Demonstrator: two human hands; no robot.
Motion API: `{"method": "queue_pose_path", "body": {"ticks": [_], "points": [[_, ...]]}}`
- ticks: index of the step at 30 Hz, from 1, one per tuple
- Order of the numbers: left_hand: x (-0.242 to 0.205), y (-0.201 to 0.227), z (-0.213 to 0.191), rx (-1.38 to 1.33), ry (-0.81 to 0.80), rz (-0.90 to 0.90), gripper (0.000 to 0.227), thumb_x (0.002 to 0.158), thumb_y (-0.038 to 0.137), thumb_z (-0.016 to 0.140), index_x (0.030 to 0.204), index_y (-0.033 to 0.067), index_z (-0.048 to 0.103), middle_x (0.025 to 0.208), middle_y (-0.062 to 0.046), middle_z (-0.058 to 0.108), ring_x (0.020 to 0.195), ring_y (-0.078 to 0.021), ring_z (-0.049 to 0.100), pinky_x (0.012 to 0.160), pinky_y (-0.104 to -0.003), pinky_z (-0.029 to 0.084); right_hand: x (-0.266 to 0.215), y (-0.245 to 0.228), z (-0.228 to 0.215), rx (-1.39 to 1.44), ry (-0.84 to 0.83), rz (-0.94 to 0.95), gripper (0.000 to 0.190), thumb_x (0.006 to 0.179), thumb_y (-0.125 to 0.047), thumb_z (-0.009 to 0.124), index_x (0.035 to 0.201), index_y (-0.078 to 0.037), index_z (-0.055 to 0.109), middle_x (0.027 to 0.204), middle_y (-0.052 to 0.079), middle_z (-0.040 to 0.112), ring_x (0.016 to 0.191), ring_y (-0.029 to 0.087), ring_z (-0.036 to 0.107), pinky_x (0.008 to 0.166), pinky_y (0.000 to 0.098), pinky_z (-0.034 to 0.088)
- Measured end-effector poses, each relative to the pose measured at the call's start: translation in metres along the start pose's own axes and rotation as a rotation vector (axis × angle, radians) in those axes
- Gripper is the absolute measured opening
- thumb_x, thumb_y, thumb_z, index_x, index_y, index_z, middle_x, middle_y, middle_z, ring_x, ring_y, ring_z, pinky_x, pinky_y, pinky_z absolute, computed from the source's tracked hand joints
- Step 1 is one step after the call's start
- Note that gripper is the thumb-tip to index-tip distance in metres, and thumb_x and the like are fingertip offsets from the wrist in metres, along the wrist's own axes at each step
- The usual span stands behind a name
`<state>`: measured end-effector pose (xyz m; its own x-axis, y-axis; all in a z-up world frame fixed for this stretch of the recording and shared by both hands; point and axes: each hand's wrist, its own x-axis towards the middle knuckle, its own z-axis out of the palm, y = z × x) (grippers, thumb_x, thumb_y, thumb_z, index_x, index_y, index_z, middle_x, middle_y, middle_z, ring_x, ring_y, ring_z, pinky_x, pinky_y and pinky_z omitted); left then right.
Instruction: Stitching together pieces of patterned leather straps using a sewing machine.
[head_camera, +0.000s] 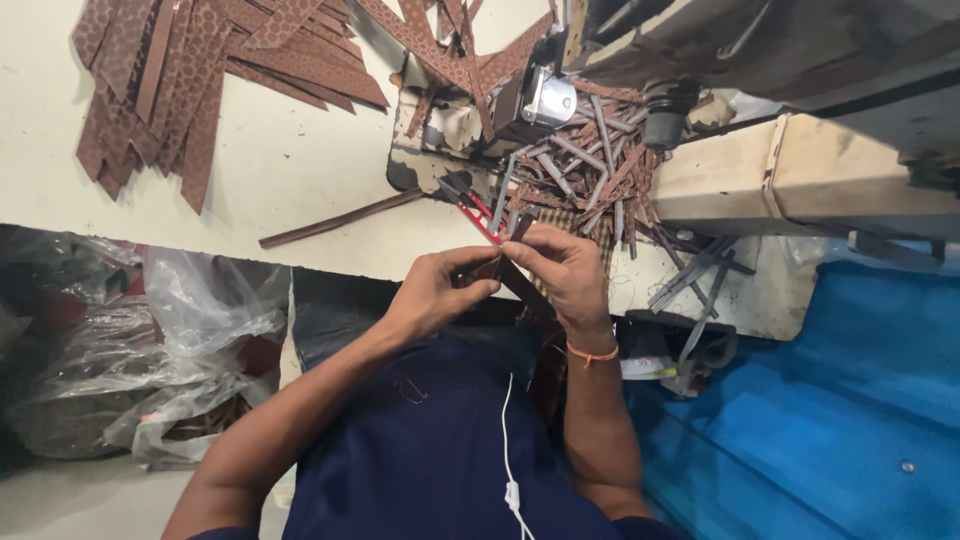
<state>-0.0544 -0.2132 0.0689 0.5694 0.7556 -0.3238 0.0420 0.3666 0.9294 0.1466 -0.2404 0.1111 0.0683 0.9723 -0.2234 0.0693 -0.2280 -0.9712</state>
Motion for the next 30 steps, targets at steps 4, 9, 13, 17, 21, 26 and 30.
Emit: {"method": "queue_pose_path", "body": {"ticks": [4,9,13,17,21,26,30], "points": [[-0.003,0.016,-0.001,0.062,0.024,-0.035,0.041,0.09,0.017,0.078,0.129,0.0067,0.072,0.096,-0.003,0.078,0.08,-0.0051,0.064,0.07,-0.024,0.055,0.002,-0.005,0.003,0.019,-0.04,-0.016,0.01,0.093,-0.002,0.076,0.099,0.006,0.077,0.091,0.003,0.067,0.086,0.01,0.06,0.077,0.0236,0.046],[-0.004,0.015,-0.001,-0.042,0.022,-0.126,0.04,0.091,0.017,0.073,0.129,0.0088,0.072,0.095,0.001,0.078,0.073,-0.0049,0.061,0.061,-0.025,0.052,0.002,-0.003,0.0,0.006,-0.093,0.033,0.006,0.091,0.0,0.076,0.09,0.006,0.074,0.088,0.002,0.068,0.083,0.009,0.061,0.076,0.0237,0.047],[-0.002,0.001,-0.001,0.016,0.024,-0.063,0.041,0.09,0.015,0.076,0.13,0.0071,0.072,0.098,-0.003,0.078,0.082,-0.0042,0.065,0.069,-0.024,0.055,0.002,0.011,-0.001,0.069,-0.094,0.038,0.006,0.092,0.003,0.078,0.092,0.006,0.073,0.09,0.003,0.067,0.085,0.01,0.061,0.077,0.024,0.048],[-0.003,0.001,-0.002,-0.003,-0.003,0.019,0.039,0.091,0.012,0.075,0.129,0.0035,0.071,0.106,-0.005,0.079,0.094,-0.0065,0.07,0.084,-0.024,0.058,0.003,0.021,0.002,0.282,0.029,0.114,0.024,0.085,0.008,0.077,0.107,0.002,0.067,0.097,0.006,0.072,0.09,0.013,0.07,0.083,0.0267,0.058],[-0.003,0.005,-0.002,0.012,-0.008,0.028,0.039,0.091,0.011,0.074,0.129,0.0033,0.07,0.108,-0.005,0.079,0.096,-0.0071,0.07,0.085,-0.024,0.057,0.002,0.031,0.001,0.323,0.04,0.082,0.031,0.086,0.01,0.078,0.112,0.001,0.063,0.101,0.007,0.07,0.094,0.014,0.07,0.086,0.028,0.059],[-0.005,0.01,-0.002,0.014,0.004,0.029,0.037,0.091,0.011,0.074,0.127,0.0036,0.071,0.104,-0.005,0.079,0.092,-0.0068,0.07,0.082,-0.024,0.057,0.005,0.026,0.003,0.303,0.045,0.067,0.037,0.084,0.011,0.079,0.114,0.0,0.06,0.099,0.005,0.068,0.094,0.012,0.068,0.086,0.0266,0.059],[-0.005,0.014,-0.001,-0.087,0.055,-0.121,0.033,0.088,0.011,0.074,0.117,0.0042,0.06,0.095,-0.004,0.078,0.084,-0.0065,0.07,0.061,-0.023,0.056,0.007,0.028,0.002,0.279,0.063,0.082,0.042,0.081,0.012,0.079,0.115,-0.002,0.059,0.097,0.004,0.067,0.092,0.01,0.068,0.084,0.0268,0.061]]}}
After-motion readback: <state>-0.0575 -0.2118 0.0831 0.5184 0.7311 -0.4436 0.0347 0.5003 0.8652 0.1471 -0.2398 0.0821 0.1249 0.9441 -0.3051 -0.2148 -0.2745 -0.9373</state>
